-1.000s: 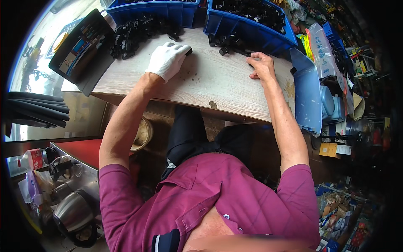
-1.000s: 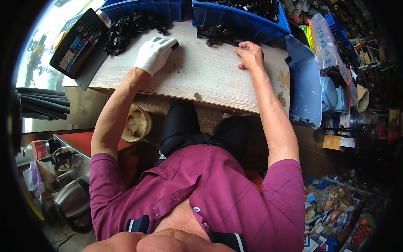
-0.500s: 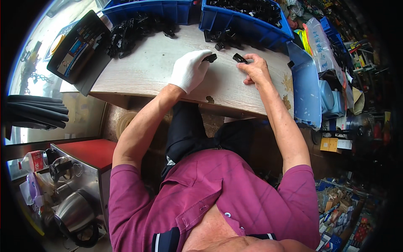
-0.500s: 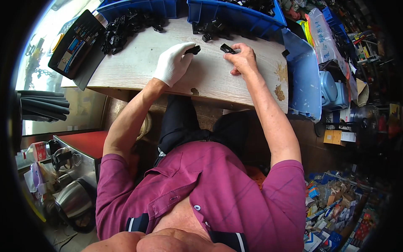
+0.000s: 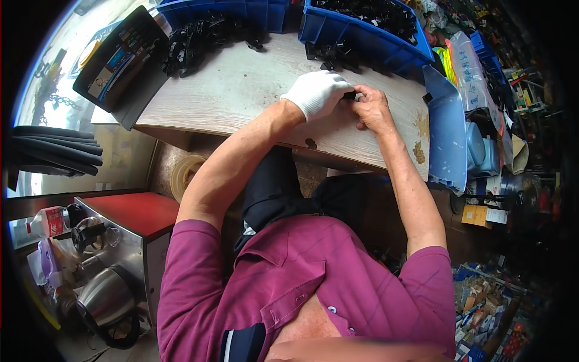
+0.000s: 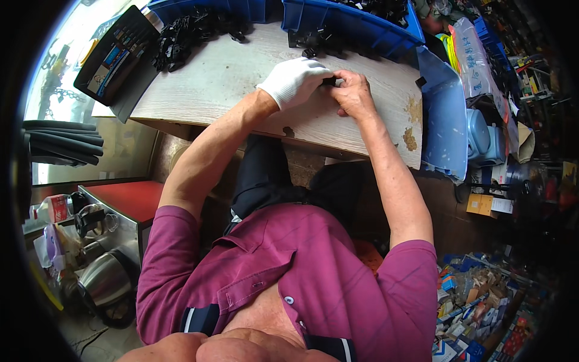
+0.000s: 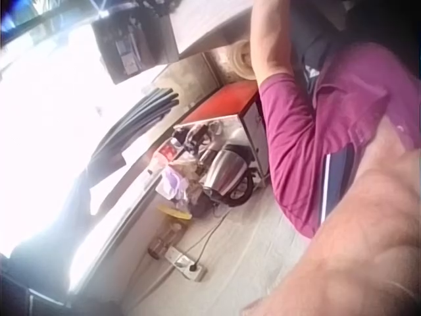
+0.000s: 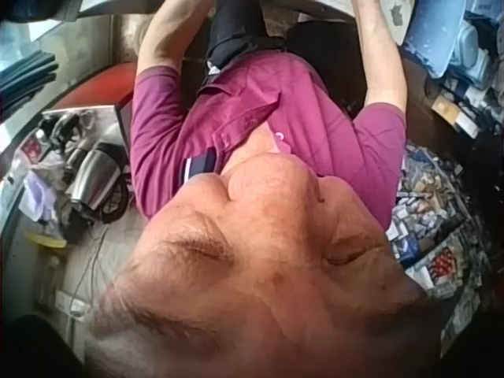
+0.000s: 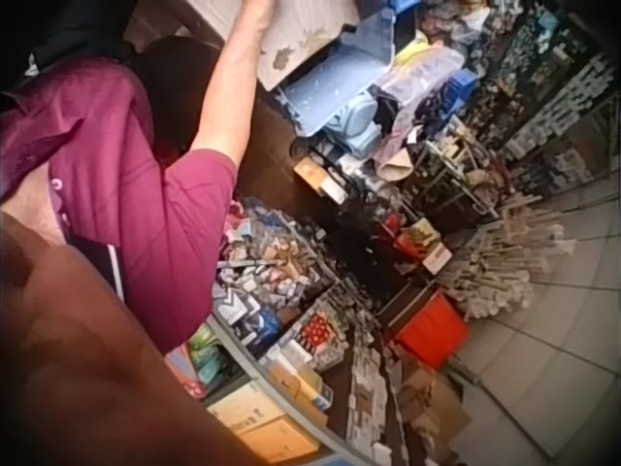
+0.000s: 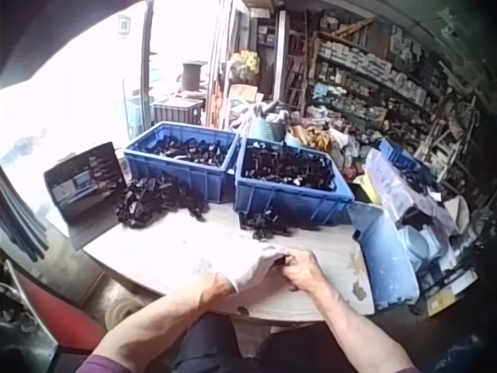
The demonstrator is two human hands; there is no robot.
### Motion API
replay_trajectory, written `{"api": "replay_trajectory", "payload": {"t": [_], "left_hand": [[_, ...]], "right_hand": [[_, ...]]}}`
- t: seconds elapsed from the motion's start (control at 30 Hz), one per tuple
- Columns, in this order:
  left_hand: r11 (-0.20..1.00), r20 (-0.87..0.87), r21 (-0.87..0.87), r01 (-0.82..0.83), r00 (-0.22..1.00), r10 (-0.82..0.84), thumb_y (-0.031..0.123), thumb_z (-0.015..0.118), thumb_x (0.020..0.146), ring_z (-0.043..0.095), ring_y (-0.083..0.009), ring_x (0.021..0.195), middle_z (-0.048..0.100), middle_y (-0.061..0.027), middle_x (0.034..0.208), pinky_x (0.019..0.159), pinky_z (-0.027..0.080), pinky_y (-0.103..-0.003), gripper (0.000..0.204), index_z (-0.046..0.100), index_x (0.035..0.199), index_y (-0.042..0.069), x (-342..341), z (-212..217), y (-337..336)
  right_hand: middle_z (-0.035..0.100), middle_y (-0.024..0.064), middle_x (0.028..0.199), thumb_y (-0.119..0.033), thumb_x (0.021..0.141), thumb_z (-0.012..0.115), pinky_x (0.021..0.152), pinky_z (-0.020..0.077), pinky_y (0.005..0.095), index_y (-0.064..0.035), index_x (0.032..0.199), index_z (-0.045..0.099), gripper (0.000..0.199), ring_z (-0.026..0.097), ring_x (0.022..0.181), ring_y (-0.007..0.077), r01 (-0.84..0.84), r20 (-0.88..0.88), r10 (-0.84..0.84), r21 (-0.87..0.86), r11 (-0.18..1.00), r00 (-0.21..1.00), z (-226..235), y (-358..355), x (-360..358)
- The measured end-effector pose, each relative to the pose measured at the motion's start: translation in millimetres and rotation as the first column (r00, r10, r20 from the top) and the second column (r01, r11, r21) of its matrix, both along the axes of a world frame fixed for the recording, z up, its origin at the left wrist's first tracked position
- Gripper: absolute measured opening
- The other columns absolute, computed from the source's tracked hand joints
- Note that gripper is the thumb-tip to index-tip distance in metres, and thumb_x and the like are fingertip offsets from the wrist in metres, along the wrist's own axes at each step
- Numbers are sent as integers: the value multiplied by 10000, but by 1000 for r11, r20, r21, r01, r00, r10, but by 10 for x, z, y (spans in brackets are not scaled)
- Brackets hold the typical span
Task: Manually assembling small black plastic components at a workshop bench.
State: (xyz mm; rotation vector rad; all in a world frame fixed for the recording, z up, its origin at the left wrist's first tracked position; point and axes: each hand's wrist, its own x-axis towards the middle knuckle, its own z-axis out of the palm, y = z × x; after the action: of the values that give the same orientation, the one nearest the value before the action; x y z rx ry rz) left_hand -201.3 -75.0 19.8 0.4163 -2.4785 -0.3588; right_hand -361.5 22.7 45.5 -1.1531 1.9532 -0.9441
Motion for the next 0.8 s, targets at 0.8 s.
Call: {"api": "replay_trajectory", "payload": {"t": [0.8], "left_hand": [[893,-136,-39,-448,888,440,183,698,883,660,-331,905,710,-107,972,787,550,-416,322,686,1204,162,308,37,-13]], "right_hand": [[557,-30,636,-186,810,811,397,488,256,-83,1086,718,310,491,469,81,67,182,-54,-66,996,982,-84,97,-141]]}}
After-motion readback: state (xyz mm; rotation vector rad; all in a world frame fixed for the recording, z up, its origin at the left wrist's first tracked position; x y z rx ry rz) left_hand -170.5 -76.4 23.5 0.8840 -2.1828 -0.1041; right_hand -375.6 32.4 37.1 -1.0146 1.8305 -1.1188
